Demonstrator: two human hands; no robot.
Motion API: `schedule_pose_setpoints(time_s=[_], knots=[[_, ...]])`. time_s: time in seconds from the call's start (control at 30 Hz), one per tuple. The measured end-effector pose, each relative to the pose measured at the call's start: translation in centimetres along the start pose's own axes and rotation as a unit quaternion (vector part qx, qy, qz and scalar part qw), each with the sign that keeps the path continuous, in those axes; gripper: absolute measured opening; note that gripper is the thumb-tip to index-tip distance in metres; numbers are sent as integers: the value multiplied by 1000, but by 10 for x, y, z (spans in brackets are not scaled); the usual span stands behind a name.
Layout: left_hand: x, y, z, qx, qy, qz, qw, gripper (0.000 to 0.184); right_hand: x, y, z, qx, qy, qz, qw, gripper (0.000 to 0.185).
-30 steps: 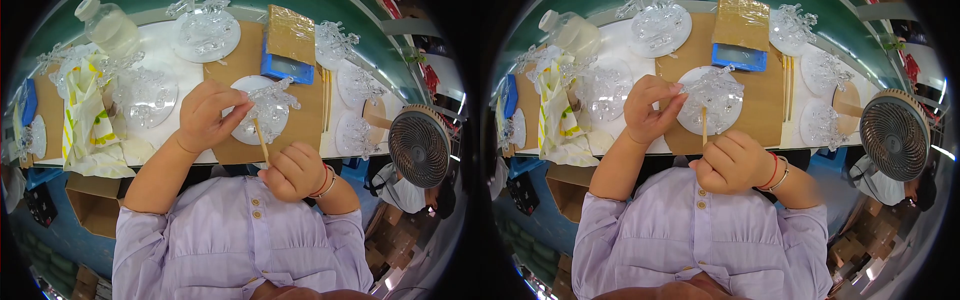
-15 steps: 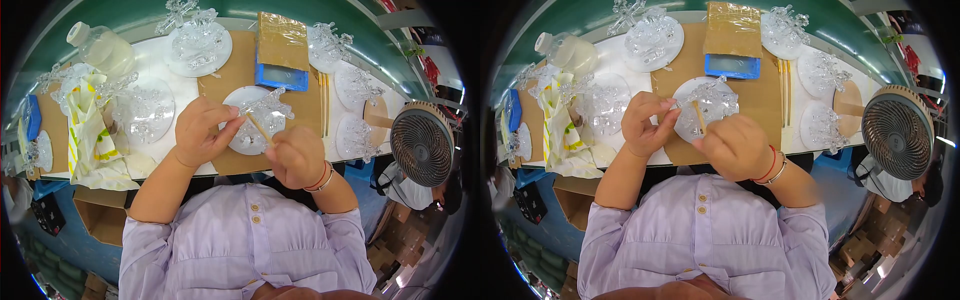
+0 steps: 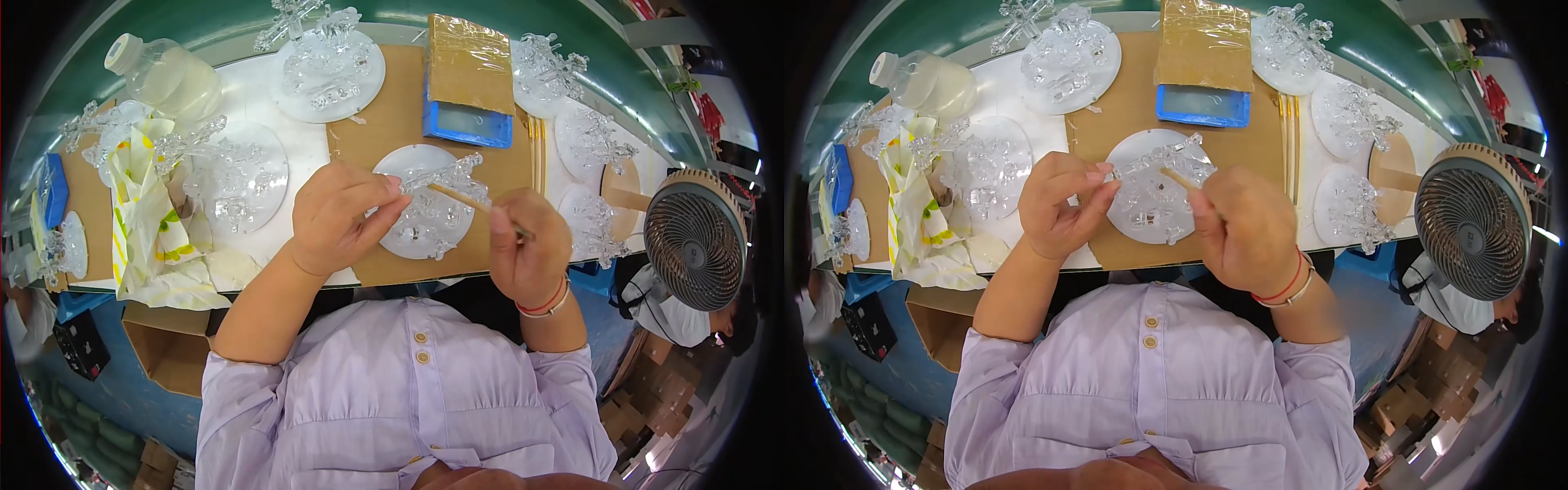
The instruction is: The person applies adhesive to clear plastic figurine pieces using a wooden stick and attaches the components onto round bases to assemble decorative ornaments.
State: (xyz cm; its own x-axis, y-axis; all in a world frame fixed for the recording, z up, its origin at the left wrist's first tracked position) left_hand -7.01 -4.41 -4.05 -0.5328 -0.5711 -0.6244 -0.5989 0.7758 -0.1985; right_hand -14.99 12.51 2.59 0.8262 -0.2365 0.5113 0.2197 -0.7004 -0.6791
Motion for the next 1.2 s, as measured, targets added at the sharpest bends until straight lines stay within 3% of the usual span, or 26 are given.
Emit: schedule_pose_setpoints(time_s=[0.13,0.2,0.33,0.43,0.77,1.2], knots=[[1,2,-2,20,-19,11,1000,39,5,6,9,-14,-71,5,997,11],[3,4,-1,26,-34,26,999,40,12,12,15,51,-143,15,988,24],[2,7,2,35,-38,16,999,40,11,4,16,32,-134,-14,990,19],[2,8,2,33,-45,12,998,40,-1,-6,8,4,-18,-24,1000,11],[2,10,2,48,-49,18,997,42,-2,10,-14,-4,-37,-62,997,11],[1,9,3,41,-51,13,998,41,7,-9,20,-16,-35,18,999,10]])
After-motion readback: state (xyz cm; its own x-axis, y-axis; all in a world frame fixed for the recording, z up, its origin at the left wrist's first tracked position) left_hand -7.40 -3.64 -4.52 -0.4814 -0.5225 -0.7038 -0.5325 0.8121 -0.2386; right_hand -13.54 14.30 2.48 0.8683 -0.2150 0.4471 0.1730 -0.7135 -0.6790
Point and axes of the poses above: each hand's wrist, its own z-axis away from the middle knuckle, its own y-axis out of the palm, x = y × z, the point moved 5 cm from there along -z, towards the middle knuckle, and after that the axes turned 5 degrees about -x, right-handed, at the moved point
